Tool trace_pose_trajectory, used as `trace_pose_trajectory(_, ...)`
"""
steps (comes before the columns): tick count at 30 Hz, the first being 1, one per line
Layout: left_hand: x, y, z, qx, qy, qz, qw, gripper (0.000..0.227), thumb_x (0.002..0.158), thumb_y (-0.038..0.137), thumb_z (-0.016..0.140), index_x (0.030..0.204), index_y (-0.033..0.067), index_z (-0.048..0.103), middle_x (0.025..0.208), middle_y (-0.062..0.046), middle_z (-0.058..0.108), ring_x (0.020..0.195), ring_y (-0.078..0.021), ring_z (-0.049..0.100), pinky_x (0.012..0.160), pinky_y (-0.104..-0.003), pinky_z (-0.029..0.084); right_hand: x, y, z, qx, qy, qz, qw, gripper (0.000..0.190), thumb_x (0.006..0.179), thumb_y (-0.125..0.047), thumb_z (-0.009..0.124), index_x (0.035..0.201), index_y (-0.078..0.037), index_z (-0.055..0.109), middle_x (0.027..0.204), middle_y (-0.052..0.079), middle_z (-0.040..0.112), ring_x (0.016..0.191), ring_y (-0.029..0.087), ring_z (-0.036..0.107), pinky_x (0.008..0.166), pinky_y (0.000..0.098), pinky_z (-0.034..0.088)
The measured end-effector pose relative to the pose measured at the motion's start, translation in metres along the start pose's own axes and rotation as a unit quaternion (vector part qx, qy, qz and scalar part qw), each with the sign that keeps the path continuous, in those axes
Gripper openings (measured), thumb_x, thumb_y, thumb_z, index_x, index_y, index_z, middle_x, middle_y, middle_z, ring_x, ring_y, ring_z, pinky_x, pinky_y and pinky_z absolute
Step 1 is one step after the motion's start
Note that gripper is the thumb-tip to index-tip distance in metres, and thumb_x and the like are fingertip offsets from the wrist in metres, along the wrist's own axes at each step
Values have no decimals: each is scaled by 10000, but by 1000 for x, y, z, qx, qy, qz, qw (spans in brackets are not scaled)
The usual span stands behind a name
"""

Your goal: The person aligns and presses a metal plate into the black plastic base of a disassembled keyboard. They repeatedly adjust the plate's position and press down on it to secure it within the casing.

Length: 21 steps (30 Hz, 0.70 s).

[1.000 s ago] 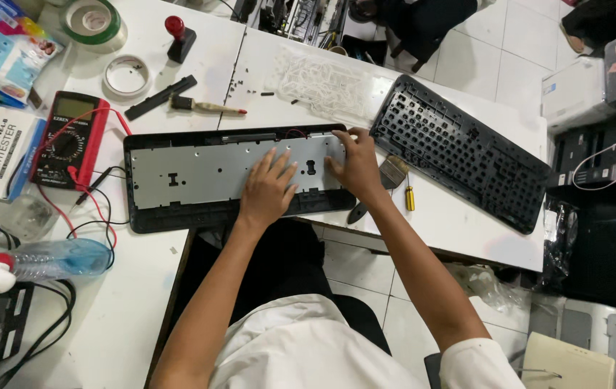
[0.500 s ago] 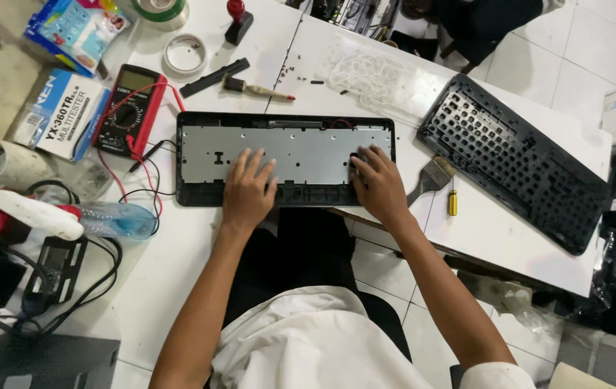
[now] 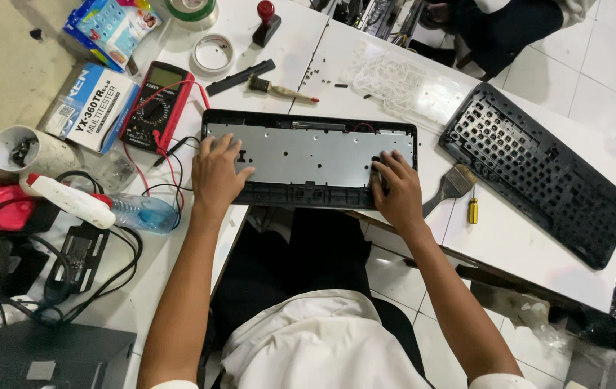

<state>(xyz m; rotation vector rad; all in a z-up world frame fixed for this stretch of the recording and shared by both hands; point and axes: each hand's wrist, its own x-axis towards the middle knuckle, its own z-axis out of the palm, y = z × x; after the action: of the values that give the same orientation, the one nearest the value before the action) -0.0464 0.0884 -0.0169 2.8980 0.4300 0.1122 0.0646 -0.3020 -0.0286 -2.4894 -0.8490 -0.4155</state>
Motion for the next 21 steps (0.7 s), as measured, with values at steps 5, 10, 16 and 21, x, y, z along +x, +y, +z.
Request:
trace_pose_trajectory(5, 7, 13, -14, 21, -74, -33, 997, 645, 898, 509, 828, 1449, 189, 730, 1572, -38, 642, 1495, -372, 517, 1051, -540, 556, -1, -6, 2, 9, 21, 12, 1000, 358, 950, -93, 793, 1306, -127, 808, 1416, 127, 736, 1418, 364, 609, 1105, 442, 499)
trace_pose_trajectory(10, 39, 6, 17, 82, -168, -55, 981, 689, 937, 620, 777, 1435, 144, 748, 1485, -48, 713, 1436, -369, 591, 1001, -505, 601, 4, -11, 0, 22, 17, 19, 999, 367, 971, -88, 792, 1338, -105, 793, 1440, 145, 721, 1431, 371, 591, 1125, 427, 489)
trace_pose_trajectory(16, 57, 3, 38, 92, -198, -80, 973, 642, 648, 674, 948, 1022, 160, 849, 1088, -75, 810, 1140, -395, 720, 775, -511, 635, 10, -12, 5, 43, 29, 62, 997, 367, 941, -58, 836, 1305, -95, 814, 1432, 123, 736, 1427, 336, 608, 1153, 396, 472)
trace_pose_trajectory(21, 42, -17, 70, 43, -197, -93, 975, 1200, 653, 871, 802, 1486, 18, 665, 1376, -229, 703, 1280, -426, 657, 950, -537, 597, 10, -9, 4, 32, 23, 54, 998, 386, 905, -102, 851, 1288, -130, 812, 1432, 108, 738, 1423, 322, 616, 1143, 403, 490)
